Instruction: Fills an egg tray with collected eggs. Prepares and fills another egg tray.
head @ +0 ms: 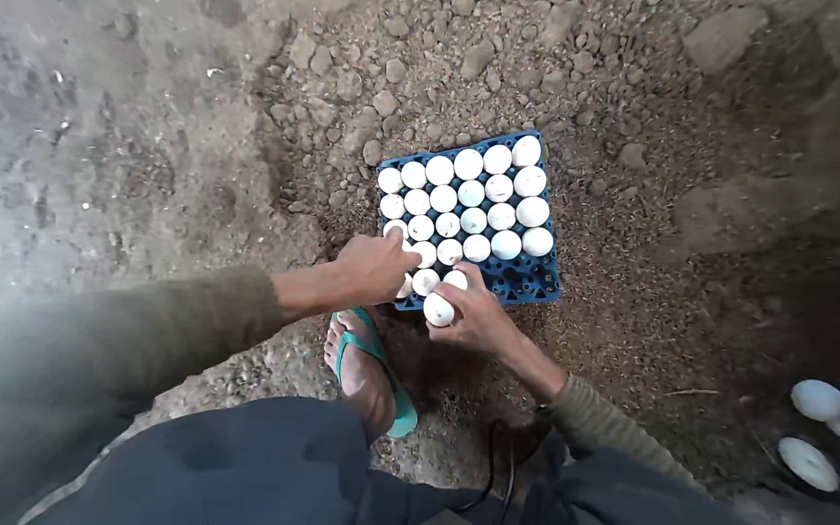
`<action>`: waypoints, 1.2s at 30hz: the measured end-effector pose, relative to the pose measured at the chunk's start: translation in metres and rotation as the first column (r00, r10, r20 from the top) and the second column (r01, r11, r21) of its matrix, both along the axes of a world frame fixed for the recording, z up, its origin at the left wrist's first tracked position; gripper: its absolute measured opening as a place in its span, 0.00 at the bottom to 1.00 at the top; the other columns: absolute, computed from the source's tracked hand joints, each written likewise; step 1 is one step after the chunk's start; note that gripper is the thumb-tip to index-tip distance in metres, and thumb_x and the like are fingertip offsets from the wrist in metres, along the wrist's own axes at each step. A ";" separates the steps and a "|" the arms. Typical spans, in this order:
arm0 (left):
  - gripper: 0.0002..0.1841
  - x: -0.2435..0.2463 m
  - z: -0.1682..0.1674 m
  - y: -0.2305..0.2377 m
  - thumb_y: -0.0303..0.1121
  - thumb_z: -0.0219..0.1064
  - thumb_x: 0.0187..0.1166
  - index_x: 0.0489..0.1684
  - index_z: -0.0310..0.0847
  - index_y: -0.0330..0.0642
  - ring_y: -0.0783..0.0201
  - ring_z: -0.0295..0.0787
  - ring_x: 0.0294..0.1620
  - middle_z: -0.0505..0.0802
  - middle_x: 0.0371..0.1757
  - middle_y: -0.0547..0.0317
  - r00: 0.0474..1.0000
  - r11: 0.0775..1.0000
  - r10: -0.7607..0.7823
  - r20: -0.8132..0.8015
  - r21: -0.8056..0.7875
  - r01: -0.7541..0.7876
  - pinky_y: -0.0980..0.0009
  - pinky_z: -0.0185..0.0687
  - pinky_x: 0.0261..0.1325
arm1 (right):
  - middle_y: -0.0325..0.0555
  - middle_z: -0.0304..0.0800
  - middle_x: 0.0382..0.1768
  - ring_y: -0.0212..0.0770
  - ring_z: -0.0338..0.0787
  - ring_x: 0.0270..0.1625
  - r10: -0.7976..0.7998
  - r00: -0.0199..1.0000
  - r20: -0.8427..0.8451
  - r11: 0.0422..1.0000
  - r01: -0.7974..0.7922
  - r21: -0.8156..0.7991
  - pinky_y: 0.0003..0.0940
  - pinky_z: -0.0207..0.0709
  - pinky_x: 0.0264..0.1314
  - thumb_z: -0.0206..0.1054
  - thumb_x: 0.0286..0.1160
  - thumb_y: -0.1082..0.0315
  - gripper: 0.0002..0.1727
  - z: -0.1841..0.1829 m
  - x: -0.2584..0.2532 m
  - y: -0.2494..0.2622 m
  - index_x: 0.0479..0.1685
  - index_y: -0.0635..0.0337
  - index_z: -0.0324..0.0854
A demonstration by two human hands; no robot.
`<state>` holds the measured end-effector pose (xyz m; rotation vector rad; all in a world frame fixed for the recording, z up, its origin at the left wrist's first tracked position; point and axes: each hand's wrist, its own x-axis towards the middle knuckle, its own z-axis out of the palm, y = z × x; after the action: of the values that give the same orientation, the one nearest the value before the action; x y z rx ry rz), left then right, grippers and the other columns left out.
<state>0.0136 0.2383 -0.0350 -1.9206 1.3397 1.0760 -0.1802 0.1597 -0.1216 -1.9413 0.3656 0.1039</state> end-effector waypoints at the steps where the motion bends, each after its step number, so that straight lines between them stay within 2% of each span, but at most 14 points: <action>1: 0.15 0.005 0.000 0.001 0.36 0.62 0.82 0.64 0.84 0.56 0.45 0.89 0.40 0.82 0.60 0.41 1.000 1.000 0.013 -0.006 -0.015 -0.014 0.49 0.85 0.37 | 0.71 0.71 0.78 0.61 0.87 0.67 -0.004 1.000 0.001 1.000 0.004 -0.030 0.51 0.87 0.60 0.85 0.52 0.50 0.32 -0.002 0.001 0.003 0.62 0.49 0.90; 4: 0.19 0.016 0.006 0.000 0.40 0.59 0.87 0.75 0.80 0.61 0.46 0.90 0.42 0.83 0.62 0.43 0.996 0.993 0.071 -0.048 -0.090 -0.075 0.48 0.86 0.41 | 0.72 0.71 0.79 0.61 0.89 0.65 -0.041 0.997 0.068 0.995 0.047 -0.085 0.51 0.89 0.57 0.86 0.51 0.53 0.34 -0.007 -0.005 0.009 0.65 0.51 0.89; 7: 0.30 0.021 0.007 -0.005 0.43 0.59 0.88 0.90 0.61 0.60 0.45 0.90 0.43 0.84 0.64 0.43 0.985 0.974 0.127 -0.116 -0.171 -0.146 0.45 0.86 0.44 | 0.73 0.77 0.71 0.55 0.93 0.53 -0.170 0.971 0.168 0.977 0.189 -0.103 0.45 0.92 0.46 0.89 0.47 0.57 0.35 -0.004 -0.018 0.009 0.62 0.57 0.90; 9: 0.30 0.022 0.005 -0.010 0.46 0.60 0.87 0.88 0.60 0.49 0.45 0.91 0.47 0.85 0.65 0.44 0.977 0.956 0.141 -0.163 -0.233 -0.177 0.44 0.87 0.47 | 0.70 0.82 0.60 0.52 0.92 0.42 -0.263 0.959 0.103 0.945 0.278 -0.172 0.44 0.89 0.38 0.87 0.49 0.56 0.33 0.004 -0.024 0.002 0.60 0.61 0.90; 11: 0.28 0.018 0.003 -0.014 0.49 0.62 0.86 0.78 0.67 0.42 0.45 0.92 0.48 0.88 0.61 0.46 0.970 0.931 0.119 -0.213 -0.315 -0.183 0.44 0.86 0.48 | 0.67 0.86 0.52 0.54 0.93 0.40 -0.318 0.948 -0.013 0.909 0.301 -0.286 0.46 0.89 0.38 0.83 0.57 0.54 0.32 0.009 -0.027 -0.004 0.61 0.66 0.86; 15: 0.28 0.006 -0.003 -0.028 0.53 0.66 0.83 0.72 0.77 0.42 0.45 0.92 0.48 0.90 0.58 0.46 0.952 0.866 -0.055 -0.302 -0.489 -0.105 0.45 0.86 0.48 | 0.66 0.87 0.54 0.58 0.94 0.45 -0.350 0.927 -0.135 0.885 0.280 -0.371 0.50 0.89 0.44 0.75 0.71 0.51 0.35 0.008 -0.027 -0.011 0.69 0.71 0.80; 17: 0.28 -0.002 -0.011 -0.036 0.54 0.67 0.81 0.70 0.81 0.43 0.47 0.92 0.42 0.90 0.52 0.47 0.936 0.814 -0.173 -0.306 -0.579 -0.039 0.47 0.86 0.41 | 0.63 0.88 0.48 0.54 0.92 0.40 -0.362 0.926 -0.109 0.895 0.312 -0.320 0.47 0.88 0.41 0.74 0.72 0.51 0.33 0.009 -0.031 -0.015 0.67 0.71 0.83; 19: 0.27 -0.011 -0.017 -0.050 0.55 0.67 0.80 0.65 0.85 0.44 0.48 0.90 0.38 0.90 0.47 0.48 0.913 0.781 -0.274 -0.303 -0.623 0.028 0.49 0.85 0.37 | 0.55 0.89 0.39 0.45 0.88 0.36 -0.428 0.900 -0.078 0.894 0.409 -0.184 0.41 0.84 0.40 0.71 0.74 0.56 0.22 0.011 -0.043 -0.023 0.54 0.68 0.87; 22: 0.24 -0.032 -0.028 -0.072 0.54 0.67 0.80 0.60 0.87 0.44 0.49 0.89 0.38 0.89 0.43 0.49 0.868 0.758 -0.382 -0.318 -0.645 0.098 0.49 0.84 0.39 | 0.42 0.88 0.36 0.30 0.86 0.37 -0.584 0.787 -0.200 0.787 0.609 0.100 0.31 0.82 0.43 0.62 0.82 0.61 0.15 0.018 -0.066 -0.042 0.44 0.64 0.87; 25: 0.20 -0.051 -0.037 -0.090 0.47 0.68 0.81 0.59 0.85 0.40 0.46 0.89 0.44 0.89 0.47 0.46 0.840 0.788 -0.441 -0.315 -0.584 0.194 0.47 0.82 0.47 | 0.46 0.85 0.46 0.33 0.86 0.45 -0.646 0.708 -0.286 0.699 0.699 0.153 0.33 0.82 0.46 0.60 0.71 0.63 0.18 0.019 -0.085 -0.058 0.54 0.64 0.81; 28: 0.18 -0.058 -0.045 -0.092 0.44 0.69 0.80 0.55 0.85 0.39 0.47 0.89 0.44 0.89 0.47 0.46 0.836 0.798 -0.473 -0.277 -0.538 0.273 0.49 0.82 0.46 | 0.59 0.77 0.67 0.46 0.83 0.64 -0.567 0.744 -0.353 0.791 0.612 0.020 0.44 0.80 0.62 0.66 0.61 0.63 0.30 0.030 -0.085 -0.069 0.68 0.65 0.75; 32: 0.26 -0.049 -0.039 -0.091 0.53 0.70 0.79 0.64 0.83 0.42 0.45 0.90 0.44 0.90 0.49 0.46 0.889 0.897 -0.273 -0.368 -0.431 0.097 0.46 0.83 0.44 | 0.65 0.84 0.62 0.54 0.90 0.57 -0.523 0.823 -0.222 0.848 0.474 -0.238 0.48 0.85 0.59 0.72 0.71 0.59 0.29 0.029 -0.068 -0.069 0.69 0.70 0.79; 34: 0.25 -0.043 -0.033 -0.092 0.56 0.66 0.82 0.60 0.82 0.42 0.48 0.89 0.48 0.89 0.49 0.48 0.876 0.937 -0.047 -0.479 -0.326 -0.128 0.45 0.84 0.50 | 0.63 0.88 0.57 0.54 0.93 0.52 -0.508 0.851 -0.136 0.830 0.441 -0.342 0.49 0.88 0.55 0.73 0.72 0.57 0.27 0.020 -0.063 -0.067 0.65 0.68 0.82; 36: 0.23 -0.040 -0.027 -0.091 0.53 0.59 0.88 0.60 0.83 0.41 0.51 0.89 0.52 0.91 0.51 0.48 0.763 0.891 0.227 -0.605 -0.187 -0.413 0.46 0.83 0.57 | 0.61 0.89 0.55 0.52 0.93 0.49 -0.504 0.863 -0.021 0.811 0.465 -0.354 0.47 0.88 0.50 0.73 0.73 0.58 0.24 0.016 -0.064 -0.066 0.61 0.67 0.85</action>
<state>-0.0268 0.1474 -0.0624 -2.2178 1.5948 1.8256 -0.2438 0.0933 -0.1058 -2.1175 1.0062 -0.1991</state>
